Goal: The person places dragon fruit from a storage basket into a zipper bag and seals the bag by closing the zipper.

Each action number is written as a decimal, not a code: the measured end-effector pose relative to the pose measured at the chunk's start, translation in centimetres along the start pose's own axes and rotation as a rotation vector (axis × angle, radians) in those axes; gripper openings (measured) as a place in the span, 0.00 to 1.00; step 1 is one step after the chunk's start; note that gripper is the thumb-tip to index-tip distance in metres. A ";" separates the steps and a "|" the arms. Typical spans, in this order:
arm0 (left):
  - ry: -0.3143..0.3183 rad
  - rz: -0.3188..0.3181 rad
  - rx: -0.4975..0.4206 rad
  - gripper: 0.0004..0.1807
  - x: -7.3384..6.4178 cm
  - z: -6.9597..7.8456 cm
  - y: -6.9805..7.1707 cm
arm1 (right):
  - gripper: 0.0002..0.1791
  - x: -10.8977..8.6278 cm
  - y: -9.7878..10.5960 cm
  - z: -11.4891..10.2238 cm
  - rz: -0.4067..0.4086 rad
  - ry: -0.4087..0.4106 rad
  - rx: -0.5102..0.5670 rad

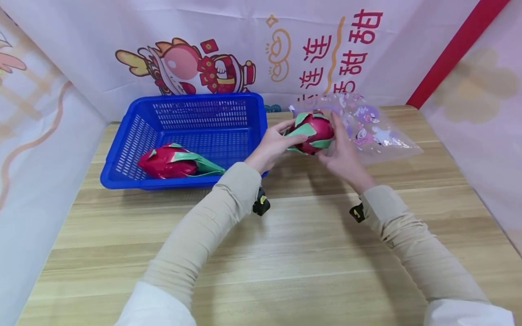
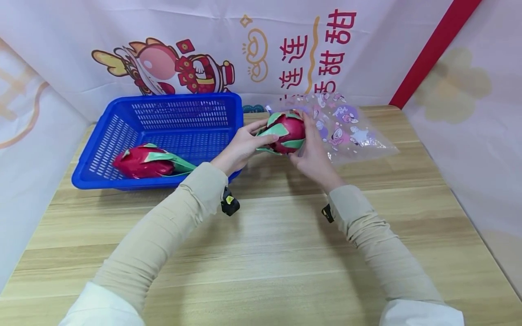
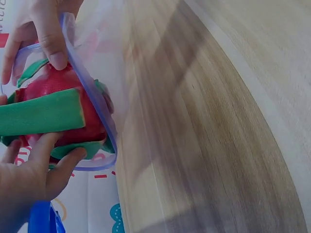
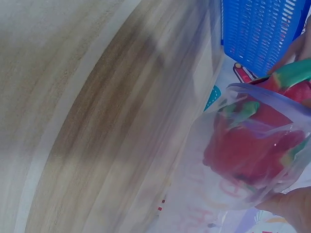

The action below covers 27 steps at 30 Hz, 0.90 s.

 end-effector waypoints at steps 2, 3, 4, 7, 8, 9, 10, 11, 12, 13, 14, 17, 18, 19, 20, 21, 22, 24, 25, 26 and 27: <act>-0.010 -0.016 -0.031 0.31 0.1 0.0 -0.2 | 0.58 -0.1 -0.1 0.0 -0.008 0.002 0.007; -0.014 -0.025 -0.041 0.31 0.1 0.0 -0.3 | 0.58 -0.1 -0.2 -0.1 -0.010 0.005 0.009; -0.017 -0.035 -0.051 0.30 0.1 0.0 -0.4 | 0.58 -0.1 -0.2 -0.2 -0.010 0.010 0.007; -0.018 -0.053 -0.065 0.30 0.1 -0.1 -0.7 | 0.58 0.0 -0.4 -0.4 -0.015 0.031 0.019; -0.016 -0.055 -0.073 0.30 0.1 -0.2 -0.7 | 0.59 0.0 -0.5 -0.4 -0.017 0.031 0.026; -0.013 -0.055 -0.083 0.30 0.1 -0.2 -0.8 | 0.59 0.0 -0.5 -0.4 -0.018 0.032 0.026; -0.010 -0.053 -0.092 0.30 0.1 -0.3 -0.8 | 0.60 0.1 -0.6 -0.4 -0.019 0.031 0.029; -0.006 -0.050 -0.098 0.31 0.2 -0.3 -0.8 | 0.61 0.1 -0.6 -0.3 -0.023 0.023 0.035; -0.004 -0.049 -0.109 0.31 0.2 -0.3 -0.9 | 0.62 0.2 -0.7 -0.2 -0.027 0.011 0.037; 0.002 -0.044 -0.113 0.31 0.2 -0.4 -0.8 | 0.63 0.3 -0.8 0.1 -0.033 -0.003 0.041; 0.010 -0.039 -0.115 0.31 0.3 -0.5 -0.8 | 0.64 0.3 -0.9 0.2 -0.040 -0.016 0.040; 0.045 -0.029 -0.113 0.31 0.3 -0.9 -0.7 | 0.68 0.5 -1.4 0.7 -0.074 -0.039 0.051; 0.057 -0.026 -0.111 0.31 0.3 -1.0 -0.7 | 0.69 0.5 -1.5 0.8 -0.087 -0.044 0.048; 0.069 -0.022 -0.106 0.31 0.3 -1.1 -0.6 | 0.70 0.5 -1.7 0.9 -0.100 -0.048 0.047; 0.076 -0.019 -0.104 0.31 0.4 -1.2 -0.6 | 0.70 0.5 -1.8 1.0 -0.111 -0.050 0.037; 0.079 -0.015 -0.100 0.31 0.4 -1.2 -0.5 | 0.70 0.5 -1.9 1.1 -0.122 -0.046 0.030; 0.078 -0.010 -0.095 0.31 0.4 -1.2 -0.5 | 0.70 0.5 -2.0 1.1 -0.128 -0.040 0.017; 0.069 -0.001 -0.098 0.30 0.4 -1.2 -0.4 | 0.70 0.5 -2.1 1.1 -0.136 -0.030 -0.021; 0.064 0.003 -0.098 0.29 0.5 -1.2 -0.3 | 0.70 0.6 -2.1 1.1 -0.134 -0.025 -0.037; 0.058 0.006 -0.101 0.29 0.5 -1.1 -0.3 | 0.69 0.6 -2.0 1.1 -0.131 -0.025 -0.050; 0.056 0.008 -0.108 0.28 0.5 -1.1 -0.3 | 0.69 0.6 -2.0 1.2 -0.126 -0.027 -0.054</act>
Point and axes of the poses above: each hand's wrist, its own x-axis towards the middle knuckle, its own y-axis out of the back of the hand, z = x × y, the point moved 9 cm from there along x, towards the middle knuckle, and after that the axes turned 10 degrees about -z, right-handed, at the moved point
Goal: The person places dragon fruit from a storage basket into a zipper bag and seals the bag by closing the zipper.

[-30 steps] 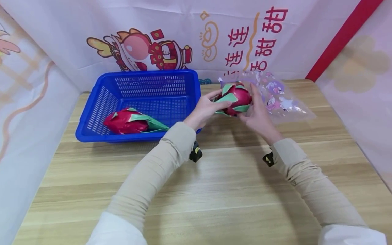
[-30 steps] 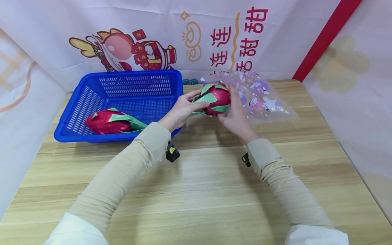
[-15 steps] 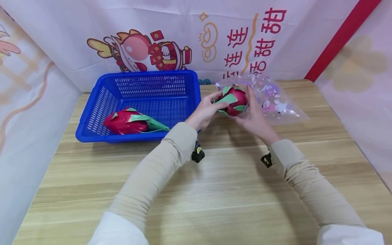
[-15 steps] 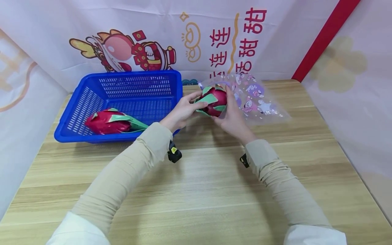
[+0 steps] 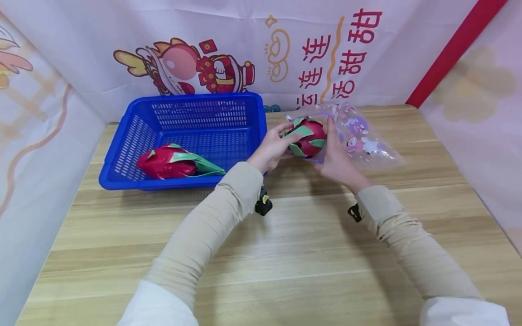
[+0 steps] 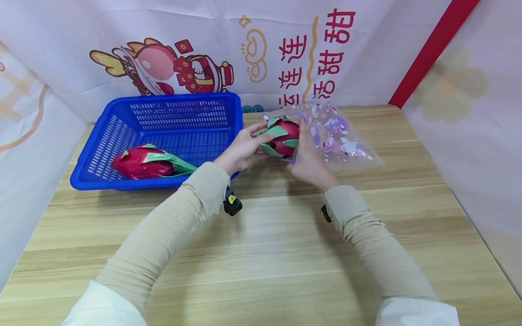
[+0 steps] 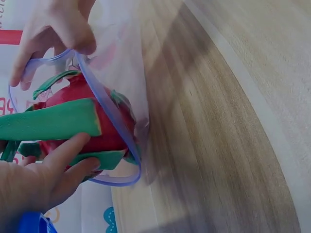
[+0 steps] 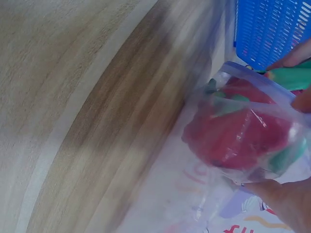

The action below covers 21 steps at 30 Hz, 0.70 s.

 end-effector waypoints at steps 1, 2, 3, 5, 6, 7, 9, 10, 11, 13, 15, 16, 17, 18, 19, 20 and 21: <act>-0.002 0.001 -0.011 0.27 0.0 0.0 0.0 | 0.69 0.0 0.1 0.1 0.009 -0.008 -0.007; -0.006 0.001 -0.023 0.26 0.0 0.0 0.0 | 0.69 0.0 0.2 0.1 0.018 -0.014 -0.005; -0.008 0.003 -0.030 0.25 0.0 0.1 0.0 | 0.69 0.0 0.2 0.2 0.026 -0.023 -0.004; -0.011 0.004 -0.051 0.25 0.0 0.1 0.0 | 0.68 0.0 0.3 0.2 0.038 -0.034 0.008; -0.015 0.003 -0.064 0.25 0.1 0.1 0.0 | 0.67 0.0 0.4 0.1 0.043 -0.038 0.014; -0.019 0.003 -0.074 0.25 0.1 0.1 0.0 | 0.67 0.0 0.5 0.1 0.047 -0.041 0.018; -0.023 -0.004 -0.101 0.26 0.1 0.1 0.0 | 0.67 0.0 0.6 0.0 0.054 -0.048 0.027; -0.026 -0.013 -0.125 0.27 0.1 0.1 -0.1 | 0.67 -0.1 0.7 0.1 0.055 -0.053 0.035; -0.031 -0.023 -0.150 0.29 0.1 0.1 -0.3 | 0.67 -0.1 0.8 0.1 0.060 -0.058 0.043; -0.030 -0.036 -0.205 0.33 0.2 0.2 -0.4 | 0.67 -0.1 1.0 0.2 0.072 -0.067 0.056; -0.027 -0.034 -0.266 0.36 0.3 0.1 -0.4 | 0.67 -0.2 1.2 0.3 0.083 -0.070 0.063; -0.023 -0.022 -0.295 0.37 0.4 0.1 -0.3 | 0.66 -0.2 1.2 0.3 0.087 -0.071 0.061; -0.017 -0.008 -0.315 0.38 0.4 0.0 -0.2 | 0.66 -0.3 1.3 0.2 0.094 -0.068 0.056; -0.007 0.002 -0.327 0.39 0.5 -0.1 -0.1 | 0.66 -0.3 1.3 0.2 0.097 -0.070 0.055; 0.007 0.008 -0.331 0.40 0.6 -0.2 0.0 | 0.66 -0.3 1.4 0.3 0.100 -0.072 0.049; 0.028 0.007 -0.322 0.41 0.6 -0.2 0.0 | 0.65 -0.3 1.4 0.3 0.103 -0.074 0.045; 0.057 0.002 -0.298 0.40 0.5 -0.3 0.0 | 0.65 -0.3 1.4 0.3 0.105 -0.076 0.045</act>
Point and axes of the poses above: each hand's wrist, its own x-axis towards the middle knuckle, its own y-axis out of the back of the hand, z = x × y, the point moved 9 cm from there along x, towards the middle knuckle, and after that the axes turned 10 degrees about -z, right-handed, at the moved point
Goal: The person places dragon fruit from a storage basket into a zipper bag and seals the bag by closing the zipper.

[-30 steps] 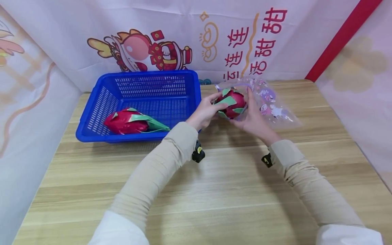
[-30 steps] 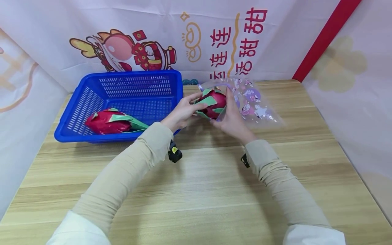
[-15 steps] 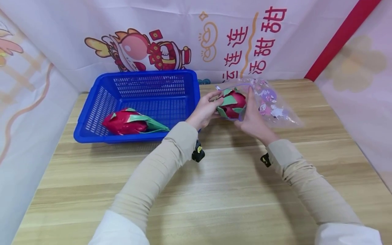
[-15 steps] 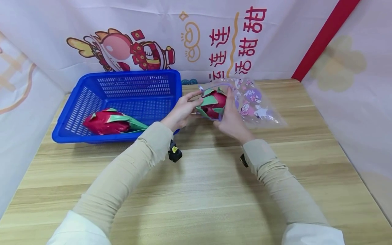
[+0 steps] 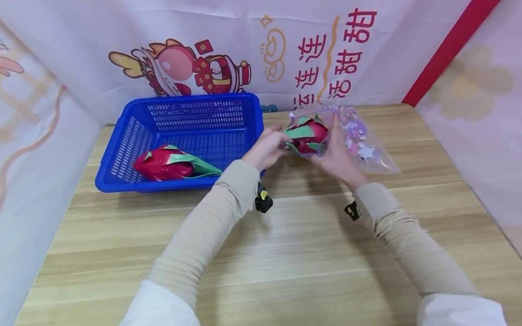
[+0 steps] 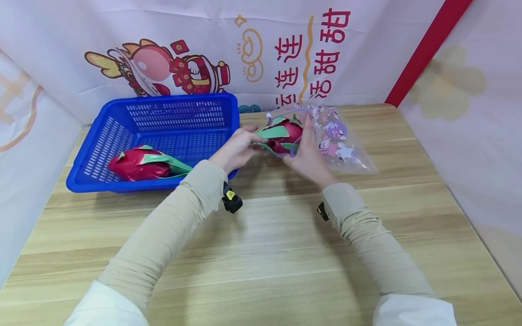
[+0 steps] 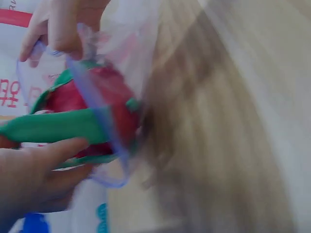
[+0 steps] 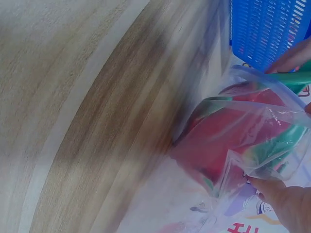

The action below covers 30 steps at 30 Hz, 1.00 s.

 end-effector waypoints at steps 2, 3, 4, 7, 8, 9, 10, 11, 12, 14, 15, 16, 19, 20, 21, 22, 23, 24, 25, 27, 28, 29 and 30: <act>0.070 -0.014 0.086 0.38 -0.2 -0.2 -0.1 | 0.66 0.0 0.0 0.1 -0.002 -0.010 0.010; 0.104 -0.022 0.139 0.36 -0.4 -0.3 -0.2 | 0.66 0.1 0.0 0.2 -0.002 -0.014 0.016; 0.132 -0.028 0.191 0.34 -0.5 -0.3 -0.3 | 0.66 0.1 0.0 0.3 -0.001 -0.013 0.020; 0.160 -0.015 0.311 0.29 -1.0 -0.1 -0.4 | 0.65 0.2 0.1 0.4 0.005 -0.003 0.045; 0.149 -0.004 0.329 0.28 -1.1 0.1 -0.4 | 0.65 0.3 0.2 0.4 0.009 0.002 0.045; 0.133 0.007 0.338 0.27 -1.2 0.3 -0.5 | 0.65 0.3 0.2 0.4 0.012 0.007 0.046; 0.115 0.021 0.334 0.26 -1.3 0.5 -0.4 | 0.65 0.3 0.3 0.4 0.015 0.014 0.044; 0.093 0.033 0.321 0.25 -1.4 0.7 -0.4 | 0.64 0.4 0.3 0.4 0.017 0.020 0.042; 0.069 0.042 0.304 0.23 -1.4 0.9 -0.3 | 0.64 0.4 0.3 0.4 0.020 0.026 0.037; 0.027 0.055 0.273 0.21 -1.4 1.2 -0.2 | 0.63 0.4 0.4 0.2 0.026 0.038 0.006; 0.009 0.060 0.257 0.20 -1.4 1.3 -0.1 | 0.63 0.4 0.5 0.2 0.032 0.043 -0.013; -0.007 0.065 0.246 0.20 -1.4 1.4 0.0 | 0.63 0.4 0.5 0.2 0.038 0.044 -0.032; -0.037 0.089 0.279 0.20 -1.3 1.6 0.4 | 0.63 0.3 0.7 0.4 0.051 0.024 -0.099; -0.051 0.094 0.302 0.20 -1.3 1.7 0.5 | 0.63 0.3 0.7 0.4 0.053 0.016 -0.115; -0.065 0.102 0.331 0.20 -1.3 1.9 0.5 | 0.63 0.3 0.7 0.5 0.055 0.011 -0.128; -0.079 0.109 0.372 0.20 -1.3 2.1 0.6 | 0.63 0.2 0.7 0.6 0.055 0.007 -0.136; -0.096 0.119 0.433 0.20 -1.4 2.3 0.6 | 0.64 0.2 0.7 0.6 0.057 0.009 -0.142; -0.119 0.128 0.495 0.20 -1.4 2.6 0.6 | 0.64 0.1 0.7 0.5 0.061 0.020 -0.150; -0.142 0.141 0.562 0.20 -1.5 3.0 0.6 | 0.64 0.1 0.7 0.4 0.068 0.041 -0.158; -0.175 0.176 0.694 0.19 -1.7 3.6 0.6 | 0.65 -0.1 0.6 0.0 0.077 0.101 -0.183; -0.187 0.198 0.761 0.19 -1.8 3.8 0.7 | 0.67 -0.1 0.5 -0.3 0.079 0.143 -0.205; -0.197 0.219 0.819 0.19 -1.9 4.1 0.7 | 0.68 -0.2 0.4 -0.6 0.079 0.185 -0.224; -0.204 0.233 0.856 0.19 -1.9 4.3 0.7 | 0.71 -0.3 0.2 -0.8 0.073 0.212 -0.240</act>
Point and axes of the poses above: each hand's wrist, its own x-axis towards the middle knuckle, its own y-axis out of the back of the hand, z = x × y, the point moved 9 cm from there along x, towards the middle knuckle, and after that the axes turned 10 degrees about -z, right-handed, at the moved point
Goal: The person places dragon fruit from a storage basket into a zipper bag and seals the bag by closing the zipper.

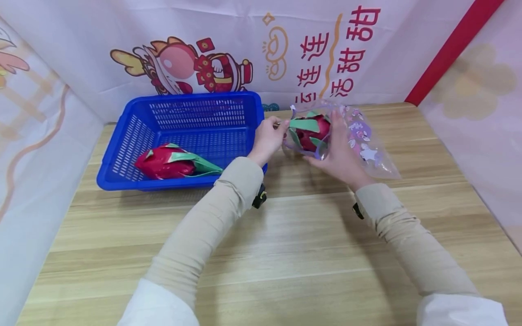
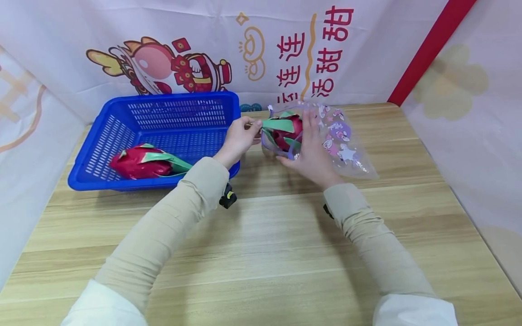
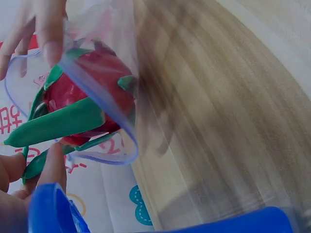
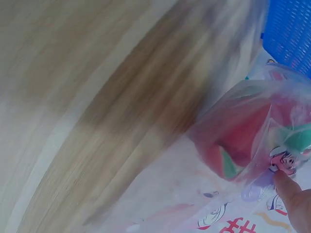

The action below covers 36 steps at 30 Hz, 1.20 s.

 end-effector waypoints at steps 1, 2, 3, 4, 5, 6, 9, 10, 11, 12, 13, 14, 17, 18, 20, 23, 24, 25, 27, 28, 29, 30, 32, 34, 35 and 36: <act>0.000 0.011 0.033 0.19 0.0 0.1 0.1 | 0.73 0.0 -0.1 -0.2 -0.005 0.031 -0.005; -0.002 0.017 0.052 0.19 0.0 0.2 0.2 | 0.76 0.0 -0.3 -0.3 -0.015 0.054 -0.006; -0.004 0.021 0.060 0.19 0.0 0.2 0.3 | 0.78 -0.1 -0.5 -0.4 -0.031 0.073 -0.019; -0.005 0.023 0.066 0.19 0.1 0.3 0.4 | 0.80 -0.1 -0.8 -0.3 -0.058 0.063 -0.032; -0.004 0.023 0.066 0.19 0.1 0.3 0.4 | 0.81 -0.2 -1.1 0.0 -0.085 0.038 -0.045; -0.002 0.024 0.061 0.19 0.1 0.2 0.4 | 0.82 -0.3 -1.4 0.2 -0.112 0.015 -0.066; 0.013 0.024 0.023 0.19 0.2 0.0 0.5 | 0.79 -0.5 -2.0 1.1 -0.166 -0.041 -0.173; 0.018 0.022 0.008 0.19 0.2 -0.1 0.5 | 0.76 -0.6 -2.0 1.4 -0.172 -0.063 -0.196; 0.024 0.018 -0.004 0.19 0.2 -0.2 0.5 | 0.73 -0.6 -2.0 1.6 -0.166 -0.067 -0.216; 0.027 0.015 -0.014 0.19 0.2 -0.2 0.4 | 0.70 -0.6 -2.0 1.8 -0.159 -0.070 -0.230; 0.029 0.011 -0.016 0.19 0.2 -0.2 0.4 | 0.67 -0.6 -2.1 1.9 -0.156 -0.073 -0.241; 0.027 0.010 -0.012 0.19 0.2 -0.1 0.3 | 0.65 -0.5 -2.1 2.0 -0.154 -0.075 -0.244; 0.027 0.014 -0.016 0.19 0.2 0.1 0.1 | 0.61 -0.3 -2.4 2.3 -0.169 -0.085 -0.228; 0.028 0.021 -0.027 0.19 0.2 0.2 0.1 | 0.60 -0.2 -2.5 2.3 -0.175 -0.089 -0.215; 0.043 0.033 -0.079 0.19 0.3 0.1 -0.1 | 0.60 0.0 -2.5 2.4 -0.167 -0.094 -0.186; 0.066 0.039 -0.176 0.18 0.6 -0.3 -0.7 | 0.60 0.0 -2.2 2.3 -0.126 -0.093 -0.148; 0.071 0.037 -0.197 0.18 0.7 -0.4 -0.9 | 0.60 0.0 -2.0 2.3 -0.109 -0.093 -0.137; 0.076 0.032 -0.223 0.18 0.8 -0.5 -1.1 | 0.60 0.0 -1.9 2.3 -0.091 -0.089 -0.130; 0.083 0.026 -0.262 0.18 1.0 -0.7 -1.5 | 0.58 0.0 -1.5 2.1 -0.054 -0.075 -0.118; 0.087 0.019 -0.280 0.18 1.0 -0.7 -1.6 | 0.57 0.0 -1.4 2.0 -0.039 -0.065 -0.112; 0.091 0.011 -0.306 0.18 1.1 -0.8 -1.8 | 0.55 0.0 -1.3 1.9 -0.024 -0.053 -0.111; 0.097 0.007 -0.327 0.18 1.2 -0.8 -2.0 | 0.54 0.0 -1.1 1.8 -0.008 -0.037 -0.111; 0.107 0.000 -0.382 0.18 1.4 -0.9 -2.3 | 0.51 0.0 -0.8 1.6 0.027 -0.001 -0.112; 0.119 0.000 -0.432 0.18 1.6 -1.0 -2.5 | 0.49 -0.1 -0.5 1.3 0.051 0.030 -0.104; 0.124 0.005 -0.458 0.18 1.7 -1.1 -2.6 | 0.48 -0.2 -0.4 1.1 0.061 0.047 -0.103; 0.130 0.011 -0.481 0.18 1.9 -1.1 -2.6 | 0.47 -0.3 -0.3 1.0 0.069 0.061 -0.101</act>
Point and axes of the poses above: each hand's wrist, its own x-axis towards the middle knuckle, its own y-axis out of the back of the hand, z = x × y, the point moved 9 cm from there along x, towards the middle knuckle, and after that the axes turned 10 degrees about -z, right-handed, at the moved point
